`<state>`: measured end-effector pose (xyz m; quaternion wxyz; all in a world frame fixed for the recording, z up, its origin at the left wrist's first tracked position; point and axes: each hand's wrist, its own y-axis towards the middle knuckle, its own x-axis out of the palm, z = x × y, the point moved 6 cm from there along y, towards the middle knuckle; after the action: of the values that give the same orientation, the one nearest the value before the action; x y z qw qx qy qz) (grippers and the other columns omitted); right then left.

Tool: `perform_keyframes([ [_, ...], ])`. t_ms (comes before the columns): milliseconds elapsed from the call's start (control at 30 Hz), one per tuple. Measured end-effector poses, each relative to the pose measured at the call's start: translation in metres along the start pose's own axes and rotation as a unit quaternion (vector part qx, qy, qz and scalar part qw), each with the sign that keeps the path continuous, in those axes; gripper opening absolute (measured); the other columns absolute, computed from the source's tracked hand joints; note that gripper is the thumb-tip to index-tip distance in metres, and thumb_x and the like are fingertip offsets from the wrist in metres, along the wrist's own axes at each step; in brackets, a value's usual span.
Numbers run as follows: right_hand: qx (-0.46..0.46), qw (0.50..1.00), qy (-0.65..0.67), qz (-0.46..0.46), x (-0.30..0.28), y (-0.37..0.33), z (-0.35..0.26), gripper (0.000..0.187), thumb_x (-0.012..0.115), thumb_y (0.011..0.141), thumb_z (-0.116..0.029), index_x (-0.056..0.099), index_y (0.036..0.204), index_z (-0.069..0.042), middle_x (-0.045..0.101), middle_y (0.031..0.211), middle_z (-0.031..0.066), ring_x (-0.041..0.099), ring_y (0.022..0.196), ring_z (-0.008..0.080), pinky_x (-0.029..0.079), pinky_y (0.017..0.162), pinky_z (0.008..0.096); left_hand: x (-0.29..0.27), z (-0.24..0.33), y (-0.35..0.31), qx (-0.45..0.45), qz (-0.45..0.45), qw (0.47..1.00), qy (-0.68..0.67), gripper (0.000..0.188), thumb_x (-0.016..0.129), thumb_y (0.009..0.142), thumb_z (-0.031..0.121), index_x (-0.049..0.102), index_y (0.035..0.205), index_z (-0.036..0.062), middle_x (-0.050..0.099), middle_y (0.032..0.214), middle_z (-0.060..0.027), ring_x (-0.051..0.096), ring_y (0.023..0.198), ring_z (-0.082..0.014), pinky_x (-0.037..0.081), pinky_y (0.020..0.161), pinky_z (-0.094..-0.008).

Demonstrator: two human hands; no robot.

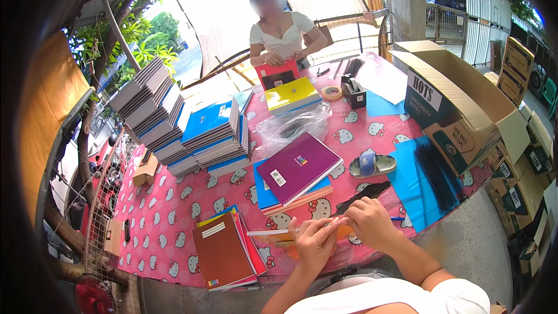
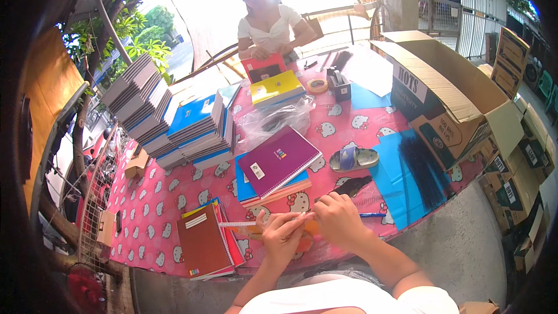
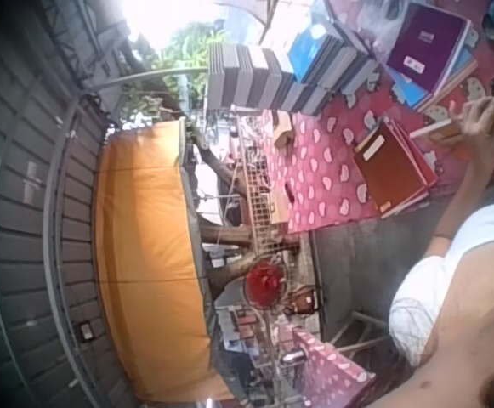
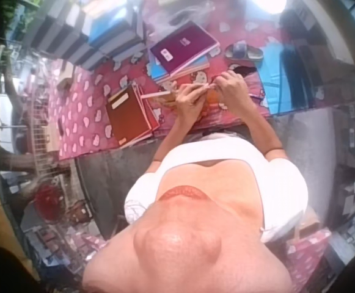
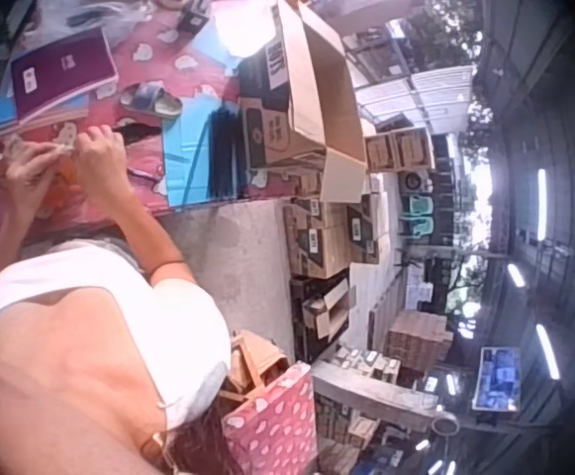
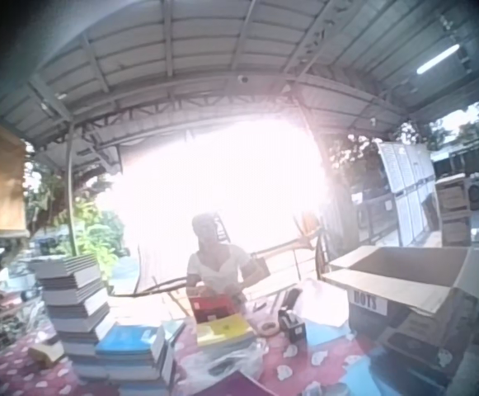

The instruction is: The person tapes the spines of several spiral-bound notebooks using a tape dispenser and blue tape, and then uses a pair of snips to trim the ends of the tape.

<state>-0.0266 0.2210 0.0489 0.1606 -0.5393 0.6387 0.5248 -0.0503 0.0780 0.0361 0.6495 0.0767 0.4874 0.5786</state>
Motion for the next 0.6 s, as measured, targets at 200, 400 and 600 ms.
perform_keyframes([
  [200,0.04,0.998,0.041,0.017,0.005,-0.009,0.009,0.019,0.066,0.081,-0.023,0.059,0.084,-0.006,0.057,0.081,0.0072,0.056,0.084,0.0255,0.043,0.075,0.039,0.001,-0.002,-0.004,0.011,-0.002,1.0,-0.002,0.017,0.076,0.074,0.012,0.075,0.09,0.0177,0.069,0.086,0.0033,0.061,0.078,-0.0136,0.025,0.101,-0.0413],
  [400,-0.061,0.997,-0.023,-0.046,0.001,0.026,0.059,0.018,0.065,0.083,-0.025,0.065,0.077,-0.008,0.06,0.082,0.0074,0.062,0.077,0.0266,0.052,0.064,0.0391,-0.006,-0.01,-0.019,-0.007,-0.001,1.0,0.003,0.023,0.077,0.073,0.016,0.074,0.095,0.0174,0.069,0.086,0.0031,0.062,0.082,-0.0142,0.027,0.099,-0.0415],
  [600,0.257,0.929,-0.224,-0.147,0.053,0.02,0.267,0.043,0.076,0.072,-0.032,0.061,0.102,-0.005,0.062,0.104,0.0156,0.059,0.102,0.0342,0.049,0.088,0.0404,-0.019,-0.006,-0.013,0.0,-0.016,0.993,0.116,0.034,0.082,0.068,0.027,0.073,0.098,0.0129,0.069,0.087,0.002,0.061,0.089,-0.0144,0.03,0.094,-0.0396],
])
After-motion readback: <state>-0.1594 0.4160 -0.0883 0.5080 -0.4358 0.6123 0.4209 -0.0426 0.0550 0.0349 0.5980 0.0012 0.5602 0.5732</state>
